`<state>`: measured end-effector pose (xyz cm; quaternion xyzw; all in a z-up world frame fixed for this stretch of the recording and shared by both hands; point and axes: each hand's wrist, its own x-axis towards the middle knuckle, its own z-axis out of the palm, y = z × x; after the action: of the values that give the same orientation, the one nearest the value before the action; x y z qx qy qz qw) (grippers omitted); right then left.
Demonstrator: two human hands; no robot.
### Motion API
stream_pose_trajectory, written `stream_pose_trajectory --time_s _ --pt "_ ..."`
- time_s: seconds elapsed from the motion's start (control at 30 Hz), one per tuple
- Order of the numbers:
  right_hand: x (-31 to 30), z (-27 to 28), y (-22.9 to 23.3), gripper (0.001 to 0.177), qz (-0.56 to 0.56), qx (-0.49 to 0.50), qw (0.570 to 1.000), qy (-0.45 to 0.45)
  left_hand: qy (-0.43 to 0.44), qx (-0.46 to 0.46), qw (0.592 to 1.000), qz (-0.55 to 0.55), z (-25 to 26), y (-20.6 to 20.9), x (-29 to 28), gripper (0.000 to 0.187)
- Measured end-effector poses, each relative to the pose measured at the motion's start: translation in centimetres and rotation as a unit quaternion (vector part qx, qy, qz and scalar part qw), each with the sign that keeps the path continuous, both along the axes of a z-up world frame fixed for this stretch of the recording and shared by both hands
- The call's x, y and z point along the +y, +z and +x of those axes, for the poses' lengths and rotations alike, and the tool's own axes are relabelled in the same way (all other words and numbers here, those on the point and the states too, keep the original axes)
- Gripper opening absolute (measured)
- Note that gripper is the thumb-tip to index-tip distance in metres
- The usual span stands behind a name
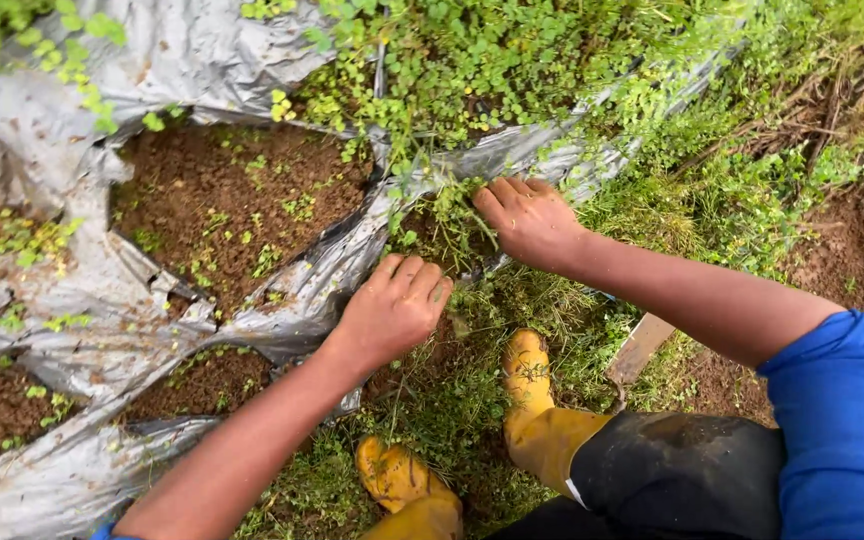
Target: The person uses a small hand hoe to loosen soil and uproot weeds from a garden bed covered with plastic mulch. They then pull the weeds out by hand and gather them into a pile.
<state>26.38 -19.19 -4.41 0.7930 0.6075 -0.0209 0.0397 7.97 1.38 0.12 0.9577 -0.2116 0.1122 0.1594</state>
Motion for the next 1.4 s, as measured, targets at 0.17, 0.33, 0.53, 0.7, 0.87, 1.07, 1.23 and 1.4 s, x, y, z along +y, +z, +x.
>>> stream_pose_trajectory --time_s 0.17,0.33,0.53,0.7,0.87,1.07,1.23,1.4 --pt "1.2 0.1 2.3 0.026 0.008 0.071 0.997 -0.02 0.018 -0.012 0.999 0.024 -0.8 2.0 2.3 0.014" --pt "-0.5 0.2 3.5 0.028 0.064 0.142 0.987 -0.046 0.042 -0.113 0.992 0.04 -0.8 1.6 3.0 0.01" --pt "-0.6 -0.9 4.9 0.031 0.126 0.192 0.971 -0.058 0.099 -0.072 0.988 0.091 -0.4 1.4 1.7 0.024" --pt "2.4 -3.1 7.3 0.046 -0.176 0.183 0.966 -0.058 0.121 0.05 0.977 0.166 0.3 0.1 0.4 0.018" --pt "5.1 -3.7 9.2 0.042 -0.262 0.161 0.948 -0.084 0.113 0.031 0.981 0.158 0.6 -0.9 0.4 0.013" --pt "4.0 -2.6 6.6 0.037 -0.256 0.202 0.941 -0.093 0.089 -0.026 0.992 0.087 -1.2 -0.9 0.7 0.012" --pt "3.4 -2.7 8.6 0.045 -0.204 0.25 0.944 -0.06 0.083 -0.024 0.995 0.048 -2.8 0.2 0.0 0.018" --pt "3.2 -3.6 5.6 0.046 -0.264 0.217 0.936 -0.085 0.051 0.128 0.985 0.106 -3.4 0.7 -1.9 0.065"
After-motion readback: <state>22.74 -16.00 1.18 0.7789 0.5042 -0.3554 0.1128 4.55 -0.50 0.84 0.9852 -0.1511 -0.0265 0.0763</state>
